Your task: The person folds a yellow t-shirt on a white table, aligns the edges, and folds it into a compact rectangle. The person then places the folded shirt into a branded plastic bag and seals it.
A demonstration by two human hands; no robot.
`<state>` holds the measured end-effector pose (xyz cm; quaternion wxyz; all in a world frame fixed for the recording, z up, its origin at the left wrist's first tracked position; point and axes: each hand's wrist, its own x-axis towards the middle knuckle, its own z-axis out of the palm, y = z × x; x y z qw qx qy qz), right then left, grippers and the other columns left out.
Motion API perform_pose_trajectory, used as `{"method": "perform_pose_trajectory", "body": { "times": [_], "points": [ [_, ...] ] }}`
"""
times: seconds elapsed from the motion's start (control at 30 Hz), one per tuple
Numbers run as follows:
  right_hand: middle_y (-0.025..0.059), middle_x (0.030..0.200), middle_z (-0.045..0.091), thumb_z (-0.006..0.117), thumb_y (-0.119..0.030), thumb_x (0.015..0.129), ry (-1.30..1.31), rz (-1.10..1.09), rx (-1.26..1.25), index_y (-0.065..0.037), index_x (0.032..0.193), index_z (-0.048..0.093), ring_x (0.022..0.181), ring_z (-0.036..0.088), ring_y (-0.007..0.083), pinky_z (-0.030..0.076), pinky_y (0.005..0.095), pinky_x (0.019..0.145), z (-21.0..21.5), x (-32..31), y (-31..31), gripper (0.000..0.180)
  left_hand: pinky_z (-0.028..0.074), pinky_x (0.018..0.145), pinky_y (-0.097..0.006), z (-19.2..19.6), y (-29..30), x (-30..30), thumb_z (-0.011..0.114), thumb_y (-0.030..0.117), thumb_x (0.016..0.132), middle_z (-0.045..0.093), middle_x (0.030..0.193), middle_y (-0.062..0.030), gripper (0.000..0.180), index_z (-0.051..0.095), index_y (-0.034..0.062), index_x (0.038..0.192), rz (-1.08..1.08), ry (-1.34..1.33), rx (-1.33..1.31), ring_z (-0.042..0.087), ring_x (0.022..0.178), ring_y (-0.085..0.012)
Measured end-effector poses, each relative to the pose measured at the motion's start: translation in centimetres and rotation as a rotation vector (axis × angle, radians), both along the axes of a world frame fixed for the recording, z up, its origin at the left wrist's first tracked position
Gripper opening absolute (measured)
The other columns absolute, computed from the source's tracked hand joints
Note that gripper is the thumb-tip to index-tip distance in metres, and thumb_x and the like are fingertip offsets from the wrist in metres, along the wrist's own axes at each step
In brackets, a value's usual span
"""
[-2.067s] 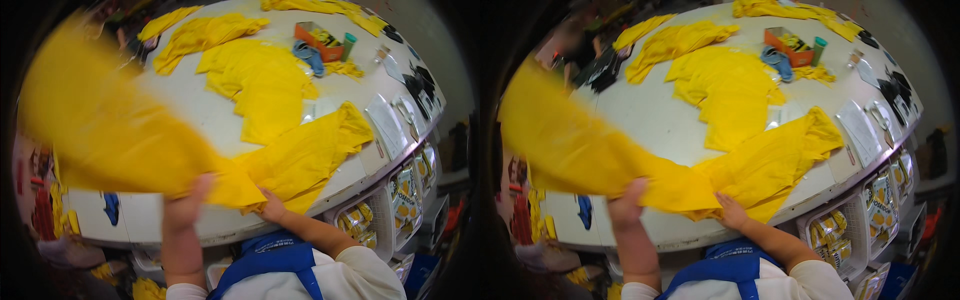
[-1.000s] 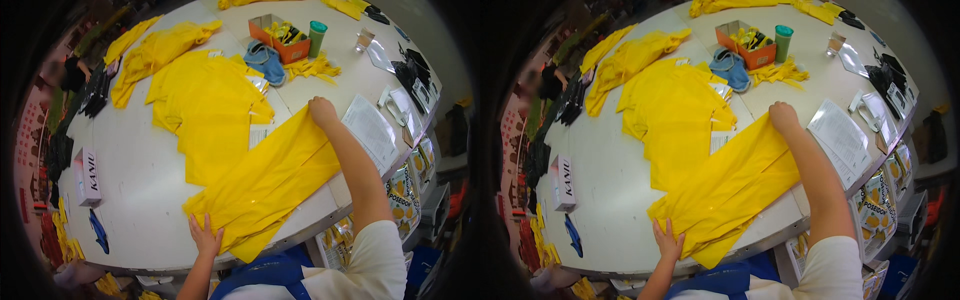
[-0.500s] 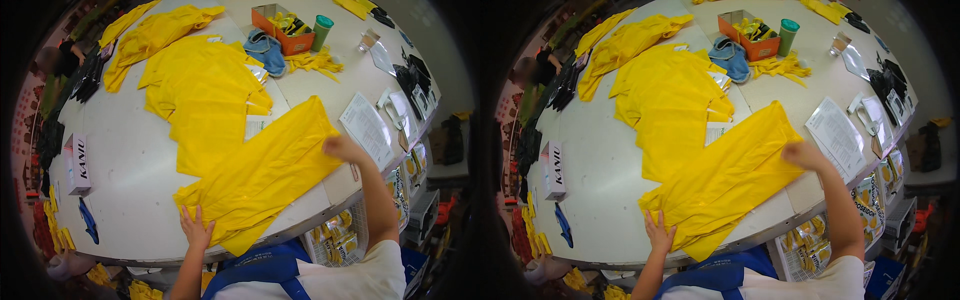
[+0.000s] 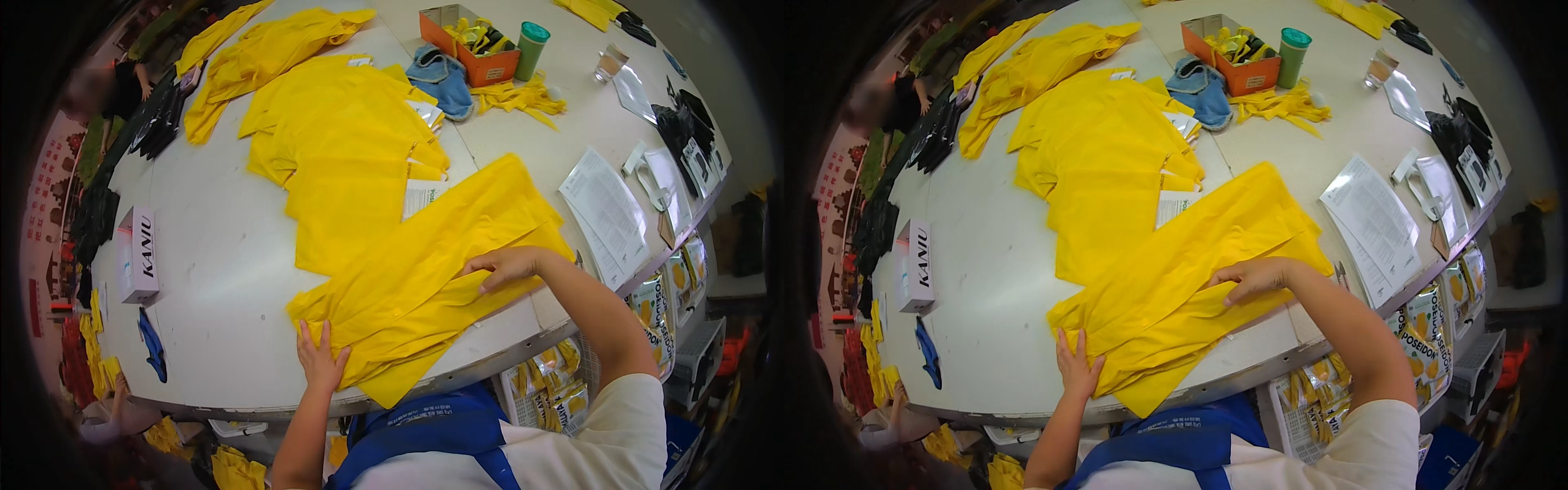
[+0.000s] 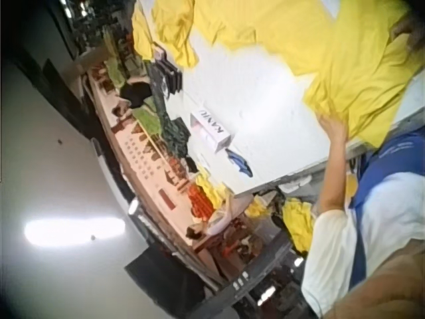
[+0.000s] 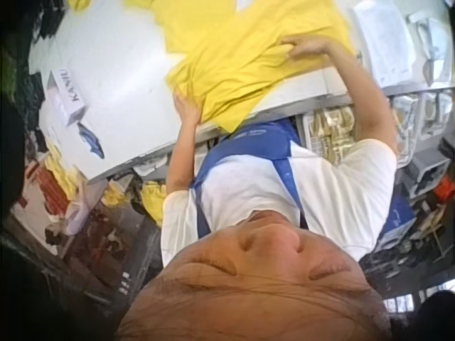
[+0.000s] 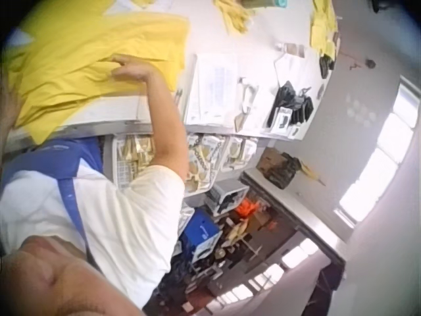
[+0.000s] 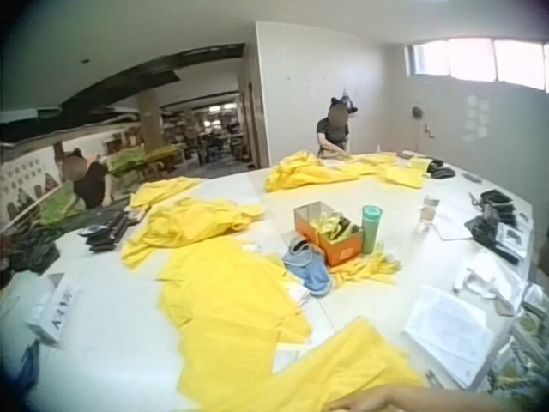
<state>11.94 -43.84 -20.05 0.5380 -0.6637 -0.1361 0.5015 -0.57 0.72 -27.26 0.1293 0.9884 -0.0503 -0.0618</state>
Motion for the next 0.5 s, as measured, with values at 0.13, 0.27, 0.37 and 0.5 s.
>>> {"method": "perform_pose_trajectory", "body": {
  "times": [0.13, 0.27, 0.37, 0.5],
  "points": [
    [0.0065, 0.088, 0.066, 0.066, -0.036, 0.079, -0.164, 0.393, -0.446, -0.006, 0.106, 0.065, 0.083, 0.060, 0.0194, 0.046, 0.0333, 0.075, 4.0, 0.7, -1.7, 0.040, 0.020, 0.108, -0.056, -0.5, 0.2, -0.1, 0.066, 0.046, 0.081, 0.006, 0.154, -0.0206, 0.073, 0.037, 0.0237, 0.144, 0.005, -0.021, 0.024, 0.020, 0.132, -0.0490],
    [0.0097, 0.088, 0.068, 0.062, -0.033, 0.077, -0.430, 0.647, -0.855, -0.011, 0.094, 0.071, 0.083, 0.064, 0.0254, 0.048, 0.0362, 0.073, 7.5, -1.1, -2.2, 0.029, 0.020, 0.108, -0.055, -0.8, 0.1, -0.2, 0.065, 0.048, 0.081, 0.006, 0.155, -0.0188, 0.072, 0.037, 0.0257, 0.143, 0.013, -0.019, 0.058, 0.021, 0.132, -0.0480],
    [0.0062, 0.087, 0.069, 0.062, -0.026, 0.077, -0.733, 0.743, -1.080, -0.013, 0.091, 0.072, 0.088, 0.063, 0.0242, 0.047, 0.0361, 0.077, 9.8, -2.3, -1.0, 0.022, 0.021, 0.108, -0.056, -0.9, 0.4, -0.4, 0.064, 0.049, 0.081, 0.007, 0.155, -0.0183, 0.072, 0.038, 0.0260, 0.143, 0.014, -0.020, 0.062, 0.021, 0.132, -0.0478],
    [0.0040, 0.087, 0.069, 0.060, -0.017, 0.077, -0.879, 0.726, -1.224, -0.015, 0.088, 0.072, 0.093, 0.061, 0.0244, 0.045, 0.0373, 0.079, 8.9, -4.3, -1.4, 0.016, 0.022, 0.108, -0.056, -0.8, 0.4, -0.3, 0.064, 0.051, 0.081, 0.009, 0.154, -0.0186, 0.071, 0.038, 0.0259, 0.143, 0.003, -0.041, 0.054, 0.022, 0.131, -0.0479]
  ]
}}
